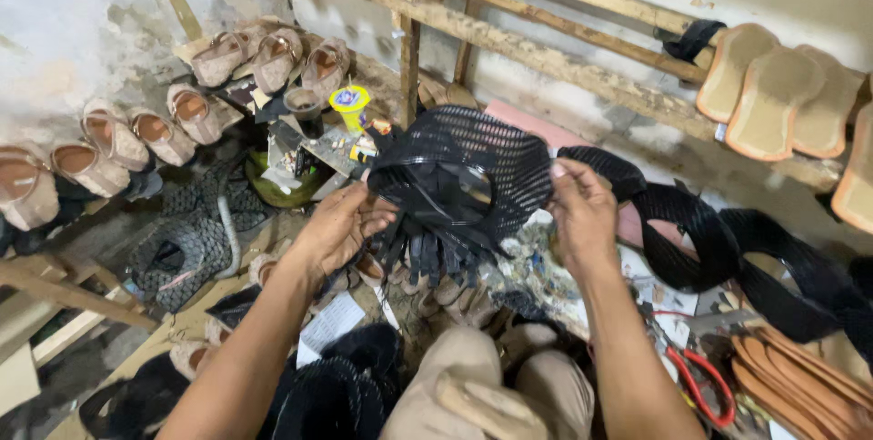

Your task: The person sits on the floor of a shoe workshop and attaches a black woven shoe upper to a sole. They take an upper from a pile, apply adhesive from a glue pot, press the upper onto the insole, fit and align the edges by hand, and use pliers and a hammer to secure and shape the assembled shoe.

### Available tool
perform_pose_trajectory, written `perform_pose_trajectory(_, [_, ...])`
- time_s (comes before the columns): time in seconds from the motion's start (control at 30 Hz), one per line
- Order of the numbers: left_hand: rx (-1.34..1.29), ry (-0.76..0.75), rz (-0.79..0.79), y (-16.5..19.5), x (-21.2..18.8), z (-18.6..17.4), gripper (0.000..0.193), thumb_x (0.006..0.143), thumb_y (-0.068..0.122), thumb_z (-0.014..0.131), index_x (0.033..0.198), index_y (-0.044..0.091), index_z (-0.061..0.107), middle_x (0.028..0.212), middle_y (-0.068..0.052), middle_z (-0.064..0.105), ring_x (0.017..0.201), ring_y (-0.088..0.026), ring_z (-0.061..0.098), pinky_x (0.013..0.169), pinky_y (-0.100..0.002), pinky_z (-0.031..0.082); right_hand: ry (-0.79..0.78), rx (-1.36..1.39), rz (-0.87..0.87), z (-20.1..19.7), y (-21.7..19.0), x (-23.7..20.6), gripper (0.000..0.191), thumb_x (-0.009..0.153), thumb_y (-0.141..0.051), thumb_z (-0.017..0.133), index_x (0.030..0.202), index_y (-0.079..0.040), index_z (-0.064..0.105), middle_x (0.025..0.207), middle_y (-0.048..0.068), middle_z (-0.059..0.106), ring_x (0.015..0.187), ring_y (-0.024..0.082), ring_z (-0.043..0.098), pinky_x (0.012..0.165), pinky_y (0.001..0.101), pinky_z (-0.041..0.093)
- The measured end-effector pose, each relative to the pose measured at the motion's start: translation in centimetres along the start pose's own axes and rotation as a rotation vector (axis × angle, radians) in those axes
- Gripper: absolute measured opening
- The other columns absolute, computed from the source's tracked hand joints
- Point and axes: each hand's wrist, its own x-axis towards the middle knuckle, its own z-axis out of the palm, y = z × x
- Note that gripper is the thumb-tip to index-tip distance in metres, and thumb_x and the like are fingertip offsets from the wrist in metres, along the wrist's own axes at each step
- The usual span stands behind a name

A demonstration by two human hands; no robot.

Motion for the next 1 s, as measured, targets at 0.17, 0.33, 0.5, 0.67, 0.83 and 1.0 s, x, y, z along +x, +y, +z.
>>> perform_pose_trajectory(0.17, [-0.058, -0.039, -0.062, -2.9, -3.4, 1.6, 0.041, 0.110, 0.049, 0.063, 0.116, 0.009, 0.060, 0.104, -0.010, 0.063, 0.091, -0.022, 0.060, 0.077, -0.034, 0.049, 0.067, 0.138, 0.078, -1.6, -1.4, -3.7, 0.013, 0.103, -0.010, 0.058, 0.114, -0.005, 0.064, 0.105, 0.006, 0.071, 0.088, 0.015, 0.070, 0.080, 0.0327, 0.058])
perform_pose_trajectory(0.33, [-0.176, -0.096, -0.129, -4.1, -6.9, 7.5, 0.055, 0.091, 0.055, 0.054, 0.127, 0.014, 0.058, 0.124, -0.010, 0.062, 0.110, -0.028, 0.067, 0.098, -0.050, 0.055, 0.038, 0.201, 0.160, -1.2, -2.8, -5.1, 0.012, 0.107, -0.011, 0.059, 0.117, -0.006, 0.064, 0.104, 0.008, 0.071, 0.086, 0.018, 0.068, 0.075, 0.0358, 0.055])
perform_pose_trajectory(0.5, [-0.266, -0.174, -0.019, -3.3, -7.9, 9.1, 0.055, 0.098, 0.051, 0.059, 0.135, 0.010, 0.053, 0.126, -0.010, 0.061, 0.108, -0.027, 0.065, 0.098, -0.047, 0.056, 0.075, 0.095, 0.107, -1.8, -4.0, -5.2, 0.016, 0.105, -0.012, 0.057, 0.117, -0.004, 0.064, 0.104, 0.006, 0.072, 0.088, 0.020, 0.070, 0.077, 0.0381, 0.058])
perform_pose_trajectory(0.67, [-0.174, -0.126, -0.030, -3.5, -7.3, 7.8, 0.046, 0.101, 0.042, 0.063, 0.135, 0.016, 0.049, 0.121, -0.009, 0.062, 0.099, -0.024, 0.067, 0.090, -0.040, 0.059, 0.109, 0.026, 0.093, -3.8, -3.8, -4.8, 0.016, 0.105, -0.012, 0.059, 0.116, -0.002, 0.063, 0.100, 0.008, 0.070, 0.083, 0.019, 0.069, 0.076, 0.0362, 0.060])
perform_pose_trajectory(0.83, [-0.066, -0.131, -0.043, -2.6, -7.7, 8.4, 0.061, 0.095, 0.046, 0.064, 0.146, 0.015, 0.048, 0.121, -0.015, 0.063, 0.099, -0.022, 0.068, 0.088, -0.037, 0.060, 0.140, -0.037, 0.083, -4.5, -4.2, -4.5, 0.017, 0.105, -0.012, 0.062, 0.117, 0.000, 0.062, 0.091, 0.007, 0.062, 0.079, 0.020, 0.071, 0.073, 0.0360, 0.061])
perform_pose_trajectory(1.0, [0.083, -0.045, -0.030, -0.8, -8.5, 11.1, 0.080, 0.087, 0.059, 0.061, 0.149, 0.013, 0.041, 0.127, -0.018, 0.057, 0.109, -0.028, 0.066, 0.093, -0.046, 0.060, -0.051, -0.016, 0.008, -1.3, -7.8, -7.1, 0.033, 0.101, -0.010, 0.059, 0.132, 0.000, 0.053, 0.094, 0.005, 0.065, 0.078, 0.021, 0.072, 0.074, 0.0347, 0.062])
